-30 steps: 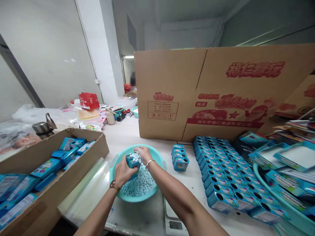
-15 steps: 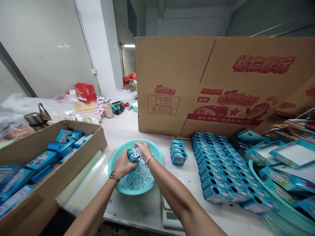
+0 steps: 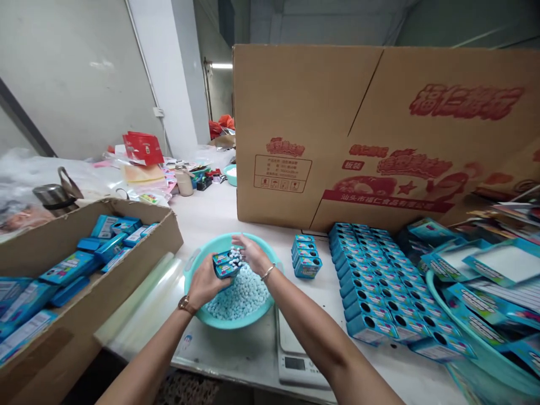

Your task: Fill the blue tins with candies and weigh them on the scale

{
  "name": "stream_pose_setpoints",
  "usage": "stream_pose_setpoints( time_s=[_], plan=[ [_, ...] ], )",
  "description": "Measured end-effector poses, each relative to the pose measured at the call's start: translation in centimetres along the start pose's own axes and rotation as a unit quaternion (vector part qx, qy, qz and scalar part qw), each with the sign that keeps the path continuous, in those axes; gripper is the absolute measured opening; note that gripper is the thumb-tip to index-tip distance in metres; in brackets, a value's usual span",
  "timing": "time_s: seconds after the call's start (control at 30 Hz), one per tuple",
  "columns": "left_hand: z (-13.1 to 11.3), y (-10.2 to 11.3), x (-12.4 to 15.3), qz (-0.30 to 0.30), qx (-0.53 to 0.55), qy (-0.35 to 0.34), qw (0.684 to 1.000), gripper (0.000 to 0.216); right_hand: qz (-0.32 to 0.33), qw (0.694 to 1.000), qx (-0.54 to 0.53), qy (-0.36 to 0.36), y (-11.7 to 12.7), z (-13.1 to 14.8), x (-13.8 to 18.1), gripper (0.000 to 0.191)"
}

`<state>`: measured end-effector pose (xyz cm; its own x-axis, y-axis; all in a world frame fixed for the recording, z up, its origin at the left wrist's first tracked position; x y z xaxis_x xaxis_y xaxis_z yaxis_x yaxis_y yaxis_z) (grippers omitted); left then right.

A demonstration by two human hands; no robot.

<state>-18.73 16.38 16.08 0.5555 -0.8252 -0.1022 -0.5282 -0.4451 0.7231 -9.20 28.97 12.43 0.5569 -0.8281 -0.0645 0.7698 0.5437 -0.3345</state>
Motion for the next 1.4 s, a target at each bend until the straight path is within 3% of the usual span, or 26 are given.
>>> stream_pose_setpoints(
  time_s=[0.07,0.17,0.23,0.3,0.33,0.47,0.6,0.77,0.87,0.93,1.03,1.1,1.17,1.23,1.3,1.33,1.4],
  plan=[
    [-0.3,1.1,0.2,-0.011,0.04,-0.012,0.999,0.069,0.012,1.0,-0.004,-0.017,0.9,0.5,0.0,0.049],
    [-0.4,1.7,0.2,-0.004,0.118,-0.006,0.993,0.072,-0.036,0.999,0.015,0.006,1.9,1.3,0.1,0.05],
    [-0.7,1.3,0.1,0.023,0.171,-0.005,0.985,0.074,-0.042,0.999,0.01,0.028,1.1,1.4,0.3,0.053],
    [-0.9,0.6,0.1,0.05,0.201,0.002,0.978,0.075,0.0,1.0,-0.002,0.03,-0.7,1.3,0.6,0.057],
    [-0.9,0.3,0.1,0.057,0.203,0.007,0.977,0.075,0.013,1.0,0.0,0.022,-1.2,1.2,0.7,0.059],
    [-0.6,-0.1,0.1,0.058,0.185,0.015,0.981,0.076,-0.034,0.997,0.044,0.051,-0.2,2.3,0.7,0.059],
    [-0.6,-0.9,0.2,0.086,0.186,0.005,0.979,0.075,0.014,0.995,0.075,0.063,-1.0,1.9,1.2,0.053],
    [-0.7,-1.3,0.3,0.088,0.165,0.003,0.982,0.074,-0.034,0.986,0.111,0.116,-0.6,1.9,1.8,0.059],
    [-0.5,-1.1,0.8,0.1,0.163,0.0,0.982,0.075,0.015,0.988,0.136,0.078,-0.3,0.7,2.1,0.067],
    [-0.1,-0.5,1.3,0.109,0.17,-0.005,0.979,0.079,0.038,0.98,0.186,0.061,1.3,0.1,2.4,0.069],
    [0.6,0.4,2.4,0.139,0.187,-0.012,0.972,0.083,0.132,0.919,0.362,0.087,2.9,-0.5,3.3,0.063],
    [1.0,0.8,2.9,0.161,0.2,-0.011,0.967,0.081,0.26,0.83,0.485,0.085,2.2,-2.6,4.9,0.069],
    [1.1,1.1,3.2,0.171,0.214,-0.013,0.962,0.079,0.348,0.733,0.576,0.101,1.0,-4.7,6.8,0.078],
    [1.1,1.4,3.2,0.169,0.227,-0.017,0.959,0.079,0.364,0.69,0.612,0.127,-0.1,-5.7,7.9,0.075],
    [1.4,1.5,3.1,0.163,0.234,-0.01,0.958,0.079,0.344,0.709,0.598,0.144,-0.8,-6.0,8.0,0.056],
    [1.7,1.4,3.0,0.159,0.234,0.001,0.959,0.079,0.325,0.74,0.572,0.14,-0.8,-6.0,7.8,0.045],
    [2.5,1.4,2.7,0.146,0.233,0.03,0.961,0.08,0.262,0.828,0.483,0.111,0.1,-5.7,6.7,0.027]
  ],
)
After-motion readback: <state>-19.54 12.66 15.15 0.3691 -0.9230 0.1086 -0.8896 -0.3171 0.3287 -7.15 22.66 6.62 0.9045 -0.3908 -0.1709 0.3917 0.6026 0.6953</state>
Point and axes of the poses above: each hand's wrist, its own x-axis away from the middle knuckle, its own y-axis out of the back of the hand, z = x × y, the point moved 10 cm from there along -x, towards the middle knuckle, and after that the axes turned 14 degrees about y, right-handed, at the moved point
